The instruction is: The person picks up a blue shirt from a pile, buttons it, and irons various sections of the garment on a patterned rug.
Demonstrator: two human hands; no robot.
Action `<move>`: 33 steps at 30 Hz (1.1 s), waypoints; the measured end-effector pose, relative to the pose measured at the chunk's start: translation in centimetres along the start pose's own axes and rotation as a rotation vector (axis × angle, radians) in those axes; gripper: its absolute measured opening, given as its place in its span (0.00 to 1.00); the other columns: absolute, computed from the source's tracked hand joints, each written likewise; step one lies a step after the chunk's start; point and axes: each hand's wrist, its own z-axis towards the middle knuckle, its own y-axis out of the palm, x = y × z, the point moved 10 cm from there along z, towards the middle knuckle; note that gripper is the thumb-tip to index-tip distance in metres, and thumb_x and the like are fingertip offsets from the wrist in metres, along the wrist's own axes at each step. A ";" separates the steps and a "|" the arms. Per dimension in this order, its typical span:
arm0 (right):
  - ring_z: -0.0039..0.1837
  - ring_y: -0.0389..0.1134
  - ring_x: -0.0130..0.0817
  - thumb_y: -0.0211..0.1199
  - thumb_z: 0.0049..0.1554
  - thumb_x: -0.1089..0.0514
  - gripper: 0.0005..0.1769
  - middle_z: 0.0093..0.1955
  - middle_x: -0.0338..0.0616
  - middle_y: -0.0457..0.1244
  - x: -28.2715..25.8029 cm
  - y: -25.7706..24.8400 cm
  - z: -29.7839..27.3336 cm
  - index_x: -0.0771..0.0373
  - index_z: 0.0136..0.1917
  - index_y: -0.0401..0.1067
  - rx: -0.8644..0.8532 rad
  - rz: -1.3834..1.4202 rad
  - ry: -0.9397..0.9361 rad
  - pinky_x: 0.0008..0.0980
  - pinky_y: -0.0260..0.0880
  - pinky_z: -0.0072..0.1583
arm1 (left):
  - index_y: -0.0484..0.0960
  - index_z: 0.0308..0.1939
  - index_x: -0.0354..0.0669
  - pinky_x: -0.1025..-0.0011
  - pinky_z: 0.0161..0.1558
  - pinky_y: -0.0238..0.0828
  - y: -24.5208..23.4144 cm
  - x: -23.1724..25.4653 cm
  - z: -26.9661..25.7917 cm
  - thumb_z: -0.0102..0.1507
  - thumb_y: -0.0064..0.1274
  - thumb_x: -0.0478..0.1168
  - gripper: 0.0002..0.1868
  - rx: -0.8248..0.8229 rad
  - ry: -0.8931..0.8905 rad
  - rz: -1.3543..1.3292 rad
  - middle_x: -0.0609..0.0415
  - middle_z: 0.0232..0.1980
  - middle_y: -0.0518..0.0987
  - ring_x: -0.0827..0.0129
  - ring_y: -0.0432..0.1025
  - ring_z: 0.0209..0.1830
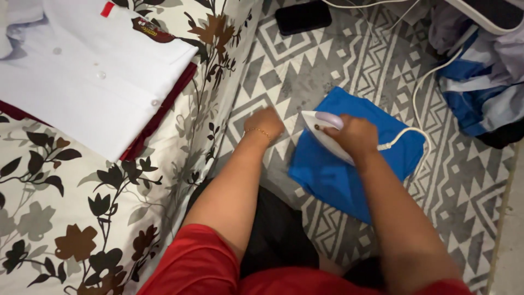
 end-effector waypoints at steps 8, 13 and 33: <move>0.36 0.65 0.48 0.61 0.38 0.34 0.25 0.31 0.50 0.64 -1.2 2.4 -2.4 0.57 0.35 0.72 -0.247 0.045 -0.127 0.41 0.65 0.39 | 0.78 0.28 0.38 0.67 0.36 0.68 6.4 0.9 -3.2 0.48 0.55 0.53 0.20 -0.747 0.017 0.053 0.50 0.32 0.79 0.64 0.72 0.30; 0.35 0.65 0.48 0.62 0.40 0.34 0.26 0.32 0.50 0.63 -0.5 0.6 0.5 0.58 0.36 0.72 -0.073 0.057 -0.109 0.40 0.65 0.38 | 0.79 0.30 0.37 0.70 0.35 0.67 7.3 0.9 -3.6 0.47 0.56 0.58 0.26 -0.775 -0.029 0.142 0.50 0.33 0.79 0.65 0.72 0.31; 0.39 0.65 0.49 0.60 0.40 0.32 0.28 0.35 0.52 0.64 4.8 0.7 -1.1 0.58 0.40 0.72 -0.214 0.153 0.227 0.42 0.64 0.41 | 0.82 0.23 0.47 0.71 0.36 0.66 10.0 1.9 -2.8 0.50 0.56 0.43 0.06 -0.628 0.047 0.224 0.63 0.26 0.79 0.72 0.73 0.31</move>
